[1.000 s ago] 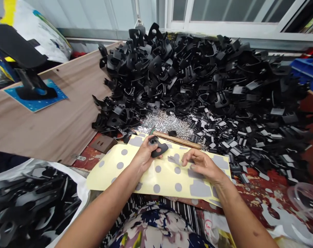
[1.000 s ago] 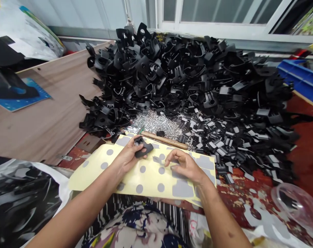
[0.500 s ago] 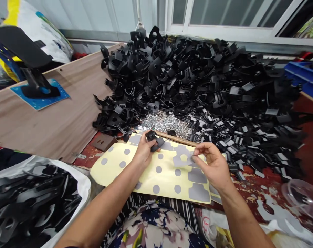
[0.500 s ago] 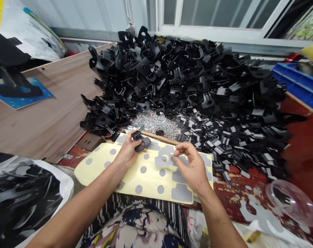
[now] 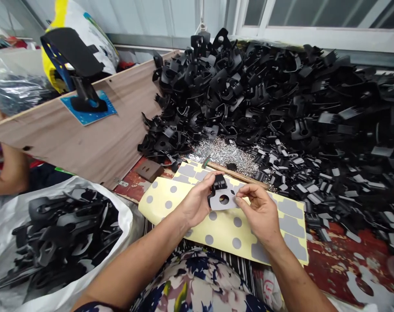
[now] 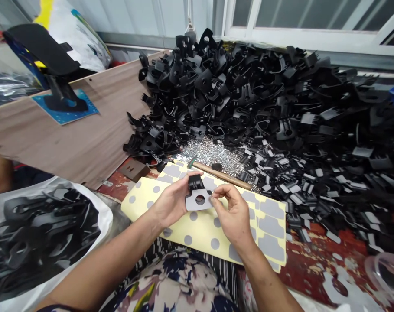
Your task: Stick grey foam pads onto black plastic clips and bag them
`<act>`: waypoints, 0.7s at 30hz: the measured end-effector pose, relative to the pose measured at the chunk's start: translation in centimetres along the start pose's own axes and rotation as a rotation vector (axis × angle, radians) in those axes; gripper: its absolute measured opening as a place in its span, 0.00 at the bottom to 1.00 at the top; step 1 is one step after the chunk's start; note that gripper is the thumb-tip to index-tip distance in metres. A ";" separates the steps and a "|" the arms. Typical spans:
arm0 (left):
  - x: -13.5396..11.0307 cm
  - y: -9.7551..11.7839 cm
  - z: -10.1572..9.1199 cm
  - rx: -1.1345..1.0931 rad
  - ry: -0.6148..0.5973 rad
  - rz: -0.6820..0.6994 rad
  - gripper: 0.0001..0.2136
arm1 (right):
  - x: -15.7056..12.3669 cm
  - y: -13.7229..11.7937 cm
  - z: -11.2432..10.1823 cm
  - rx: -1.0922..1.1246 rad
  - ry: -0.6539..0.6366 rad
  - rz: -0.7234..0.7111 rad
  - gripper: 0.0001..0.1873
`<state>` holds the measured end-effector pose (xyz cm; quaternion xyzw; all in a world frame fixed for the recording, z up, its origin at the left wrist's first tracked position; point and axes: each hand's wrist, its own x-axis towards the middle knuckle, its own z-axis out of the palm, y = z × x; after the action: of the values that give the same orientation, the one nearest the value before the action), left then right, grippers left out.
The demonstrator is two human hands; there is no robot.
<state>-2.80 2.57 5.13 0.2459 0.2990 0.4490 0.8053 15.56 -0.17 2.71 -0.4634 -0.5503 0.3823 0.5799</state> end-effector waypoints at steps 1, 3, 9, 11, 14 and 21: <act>0.0 0.0 -0.1 0.003 -0.009 -0.003 0.18 | 0.1 0.1 0.1 -0.012 -0.011 0.002 0.08; -0.1 0.1 -0.2 0.011 -0.026 -0.016 0.18 | 0.1 0.3 0.2 -0.032 -0.028 0.004 0.07; -0.2 0.0 -0.5 0.015 -0.056 -0.027 0.19 | 0.1 0.8 0.4 -0.046 -0.043 0.015 0.07; -0.1 0.0 -0.6 0.013 -0.057 -0.026 0.19 | 0.1 0.9 0.4 -0.060 -0.047 0.018 0.07; -0.3 0.1 -0.6 0.014 -0.053 -0.033 0.20 | 0.2 0.9 0.3 -0.097 -0.056 0.016 0.07; -0.4 -1.5 -0.1 0.194 0.035 0.094 0.28 | -0.4 0.5 1.0 -0.387 -0.082 -0.128 0.11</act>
<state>-2.14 1.52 4.13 0.3284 0.3432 0.4594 0.7506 14.59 -0.31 2.04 -0.5144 -0.6649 0.2501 0.4804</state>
